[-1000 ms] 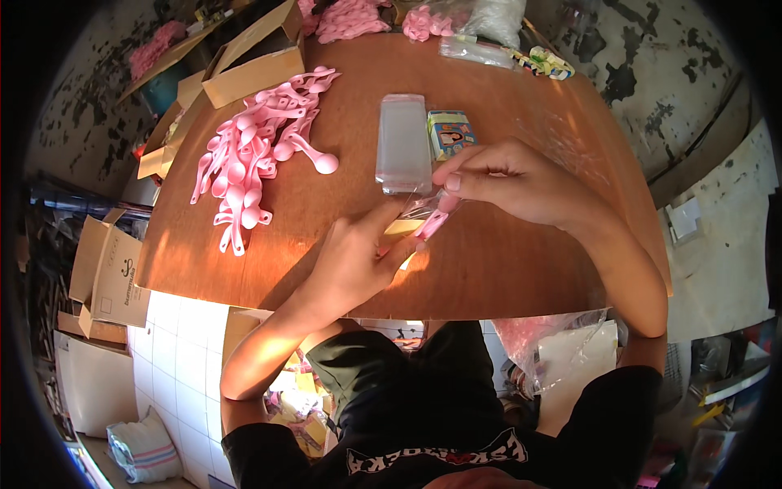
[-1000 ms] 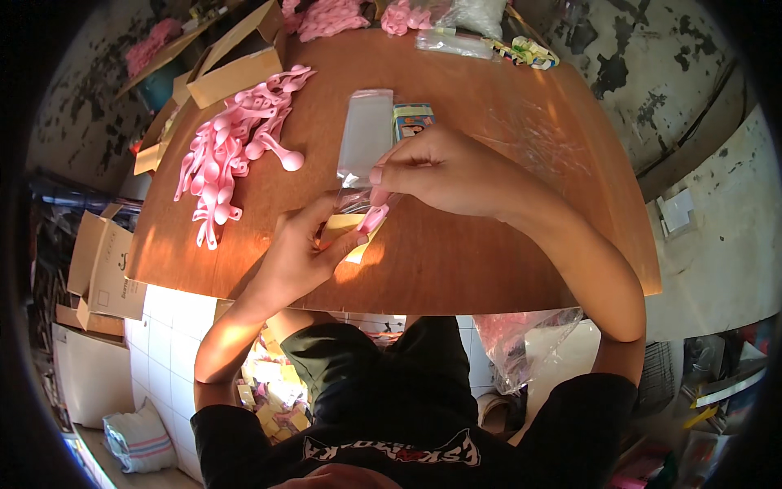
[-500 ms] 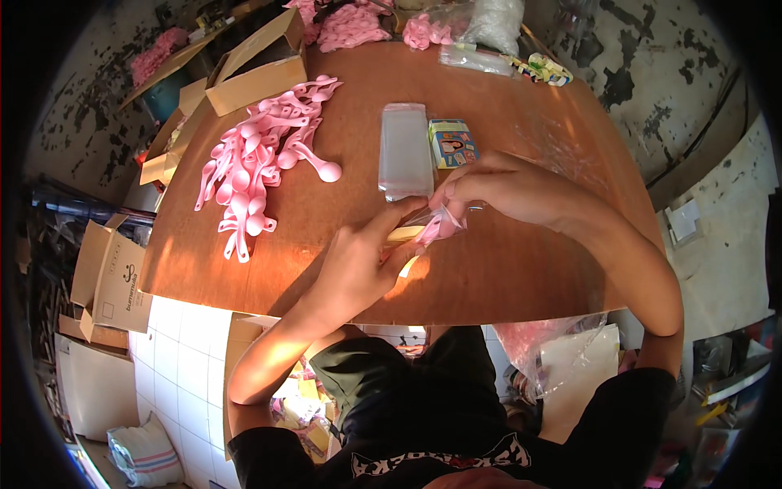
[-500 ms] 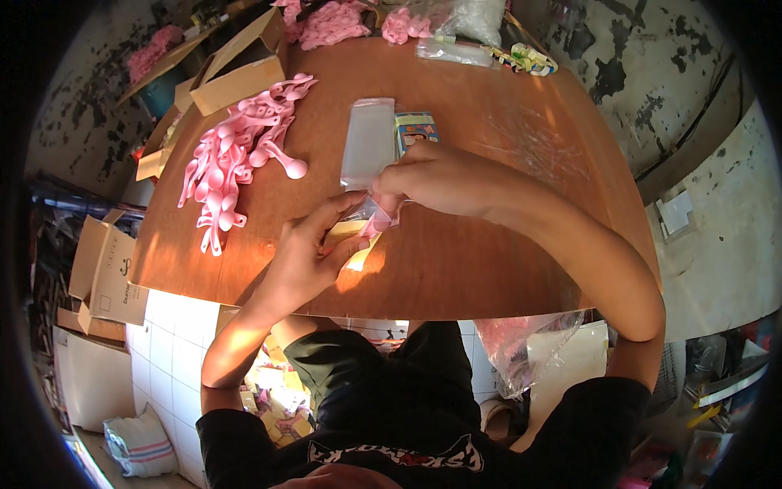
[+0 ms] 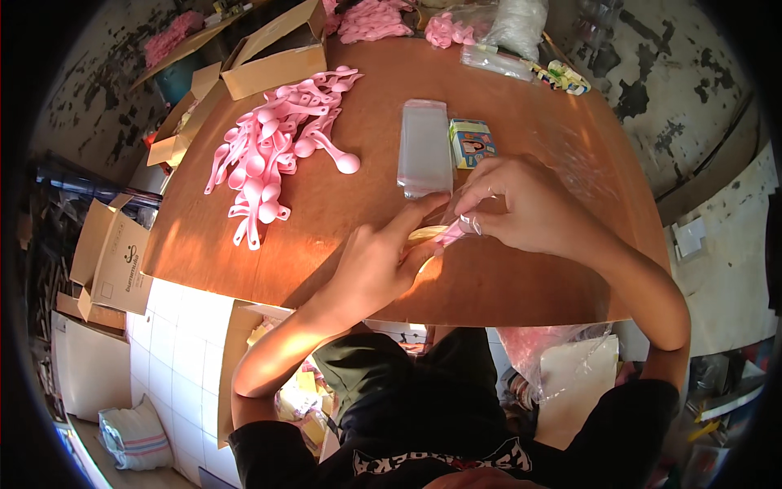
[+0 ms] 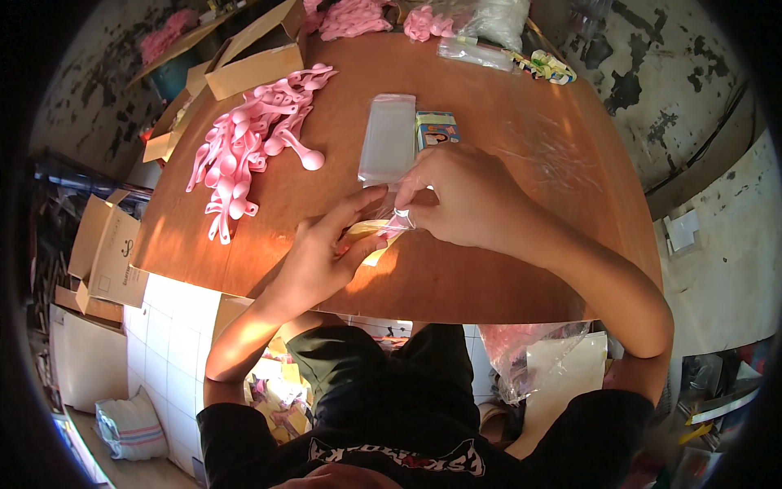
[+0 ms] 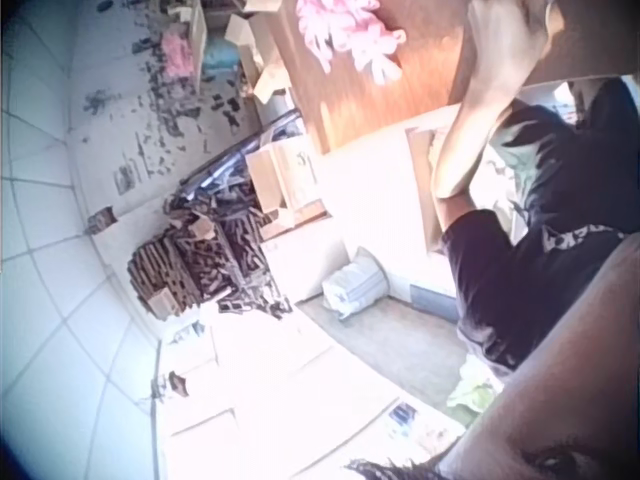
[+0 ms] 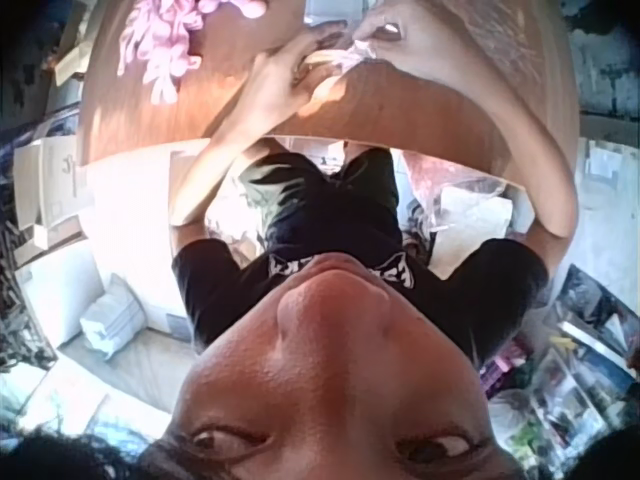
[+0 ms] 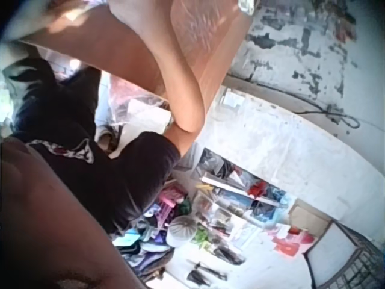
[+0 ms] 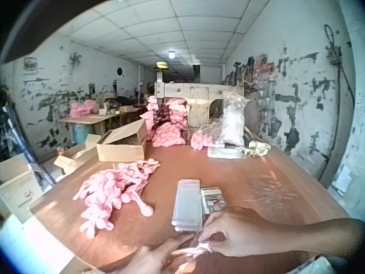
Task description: The person places a pink plastic spoon and a yellow sticky note into a small clear plastic bag, then folds the bag's top edge to seal it. This process is repeated multiple times with new spoons and notes.
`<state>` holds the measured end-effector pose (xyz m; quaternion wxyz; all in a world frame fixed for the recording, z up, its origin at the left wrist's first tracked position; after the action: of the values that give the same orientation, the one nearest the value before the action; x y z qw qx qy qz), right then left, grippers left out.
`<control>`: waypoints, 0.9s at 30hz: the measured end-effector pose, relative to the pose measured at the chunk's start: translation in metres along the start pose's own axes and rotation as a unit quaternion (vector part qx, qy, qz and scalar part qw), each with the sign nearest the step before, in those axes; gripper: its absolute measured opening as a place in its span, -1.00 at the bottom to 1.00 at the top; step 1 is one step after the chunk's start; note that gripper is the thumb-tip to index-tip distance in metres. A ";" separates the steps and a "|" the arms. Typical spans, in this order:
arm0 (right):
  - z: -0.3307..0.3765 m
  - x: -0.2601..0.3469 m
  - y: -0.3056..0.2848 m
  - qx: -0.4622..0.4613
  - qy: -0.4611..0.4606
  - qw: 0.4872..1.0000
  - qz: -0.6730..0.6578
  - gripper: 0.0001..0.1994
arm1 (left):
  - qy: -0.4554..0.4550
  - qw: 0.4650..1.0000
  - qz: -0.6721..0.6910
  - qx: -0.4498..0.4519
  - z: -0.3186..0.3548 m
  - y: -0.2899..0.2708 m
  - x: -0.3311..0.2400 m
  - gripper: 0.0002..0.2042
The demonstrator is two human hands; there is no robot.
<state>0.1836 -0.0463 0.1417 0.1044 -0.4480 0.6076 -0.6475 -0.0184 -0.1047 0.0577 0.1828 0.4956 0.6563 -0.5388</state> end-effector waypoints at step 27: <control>0.004 -0.004 0.006 -0.010 0.009 0.998 -0.059 -0.85 | 0.015 0.998 0.044 0.051 0.006 0.006 0.011 -0.16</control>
<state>0.1864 -0.0474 0.1343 0.0561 -0.4786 0.5871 -0.6505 -0.0199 -0.1051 0.0437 0.1713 0.5406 0.6082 -0.5554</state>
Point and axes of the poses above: each hand's wrist, its own z-axis away from the middle knuckle, its own y-axis out of the palm, x = y × z, the point moved 1 cm from there along -z, towards the middle knuckle, and after that the axes turned 1 degree about z, right-handed, at the moved point
